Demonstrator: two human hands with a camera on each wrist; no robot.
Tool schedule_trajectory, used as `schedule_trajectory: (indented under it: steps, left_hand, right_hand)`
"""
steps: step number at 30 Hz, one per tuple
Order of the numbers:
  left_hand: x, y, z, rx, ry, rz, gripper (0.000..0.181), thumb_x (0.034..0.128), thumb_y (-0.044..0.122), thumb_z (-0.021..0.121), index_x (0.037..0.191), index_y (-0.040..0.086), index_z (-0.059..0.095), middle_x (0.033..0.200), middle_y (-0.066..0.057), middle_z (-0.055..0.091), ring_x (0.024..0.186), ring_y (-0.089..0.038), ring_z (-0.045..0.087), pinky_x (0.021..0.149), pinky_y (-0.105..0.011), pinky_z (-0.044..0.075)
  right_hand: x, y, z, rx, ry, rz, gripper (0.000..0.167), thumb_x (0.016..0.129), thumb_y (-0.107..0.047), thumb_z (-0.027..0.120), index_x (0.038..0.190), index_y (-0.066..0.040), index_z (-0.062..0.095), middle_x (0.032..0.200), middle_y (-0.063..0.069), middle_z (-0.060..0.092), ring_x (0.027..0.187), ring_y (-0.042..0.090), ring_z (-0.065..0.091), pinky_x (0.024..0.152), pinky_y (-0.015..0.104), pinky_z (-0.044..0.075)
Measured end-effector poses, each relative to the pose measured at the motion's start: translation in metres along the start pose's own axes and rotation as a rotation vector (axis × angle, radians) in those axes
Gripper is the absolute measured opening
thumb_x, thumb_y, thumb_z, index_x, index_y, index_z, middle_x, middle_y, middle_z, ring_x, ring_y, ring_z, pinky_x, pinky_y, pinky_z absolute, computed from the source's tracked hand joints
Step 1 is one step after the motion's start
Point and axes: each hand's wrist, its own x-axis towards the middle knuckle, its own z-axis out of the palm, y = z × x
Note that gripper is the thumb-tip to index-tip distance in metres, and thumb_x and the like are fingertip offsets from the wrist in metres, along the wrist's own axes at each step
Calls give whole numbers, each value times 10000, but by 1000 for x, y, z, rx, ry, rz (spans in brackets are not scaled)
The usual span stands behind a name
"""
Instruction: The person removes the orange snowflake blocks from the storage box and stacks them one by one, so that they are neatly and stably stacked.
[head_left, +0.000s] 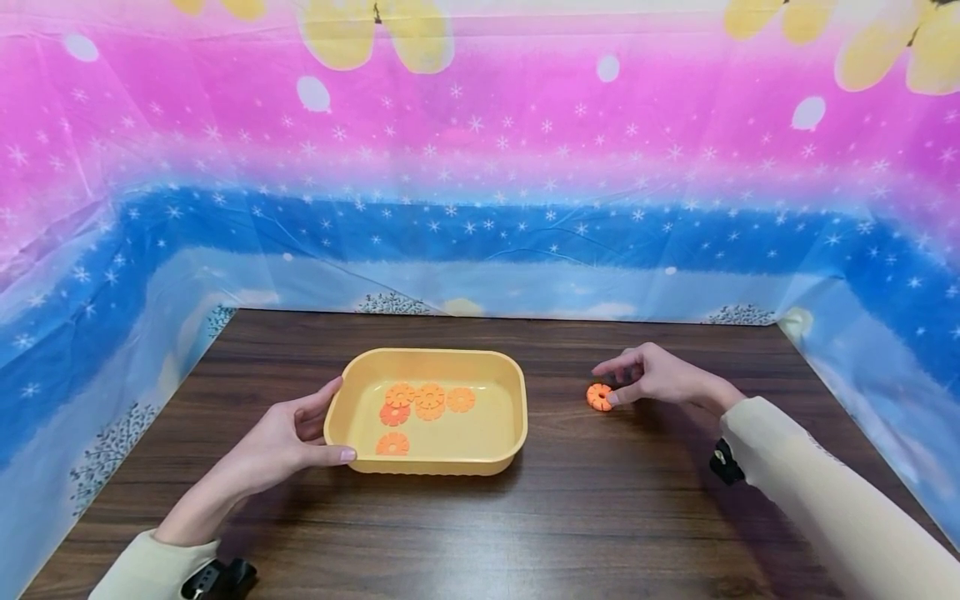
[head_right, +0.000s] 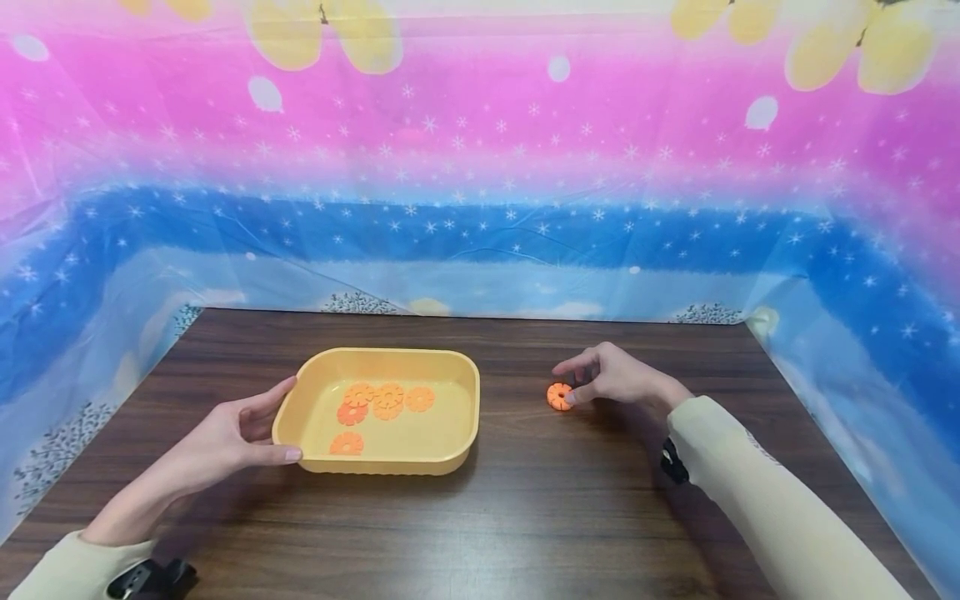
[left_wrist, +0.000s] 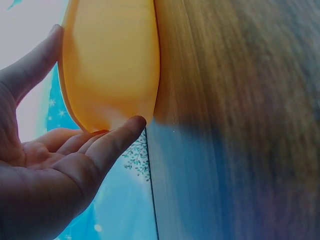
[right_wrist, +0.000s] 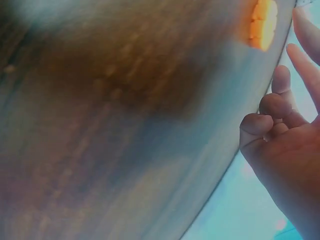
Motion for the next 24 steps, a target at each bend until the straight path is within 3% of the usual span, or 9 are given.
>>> schedule_trajectory:
  steps: [6,12,19,24]
  left_hand:
    - [-1,1,0,-20,-7,-4,976,712,185,810,1482,130,213,1473,-132,278,1232,-308,421,840,-318,491]
    - [-2,2,0,-27,-15,12,974,718,185,806,1482,116,205,1475,-149,266,1228,-320,422,837,-318,493]
    - [-2,2,0,-34,-19,17,974,719,172,805,1481,106,202,1477,-153,259,1229,-324,420,833,-319,494]
    - [-2,2,0,-40,-24,27,970,723,163,801,1481,99,198,1472,-169,261,1221,-335,427,827,-322,498]
  right_hand:
    - [5,-18,-3,-37,-14,-28,456,796,-339,728,1209,-170,635,875,52,563,693,242,452,553,299,387]
    - [16,-41,-1,-112,-36,-54,413,792,-428,706,1165,-257,655,824,36,569,599,209,442,533,280,394]
    - [30,-73,5,-85,-71,-51,355,792,-410,715,1136,-365,639,791,54,572,586,193,456,501,278,386]
    - [42,-96,11,-53,-91,-85,391,789,-369,731,1165,-310,639,794,57,577,588,211,454,503,272,385]
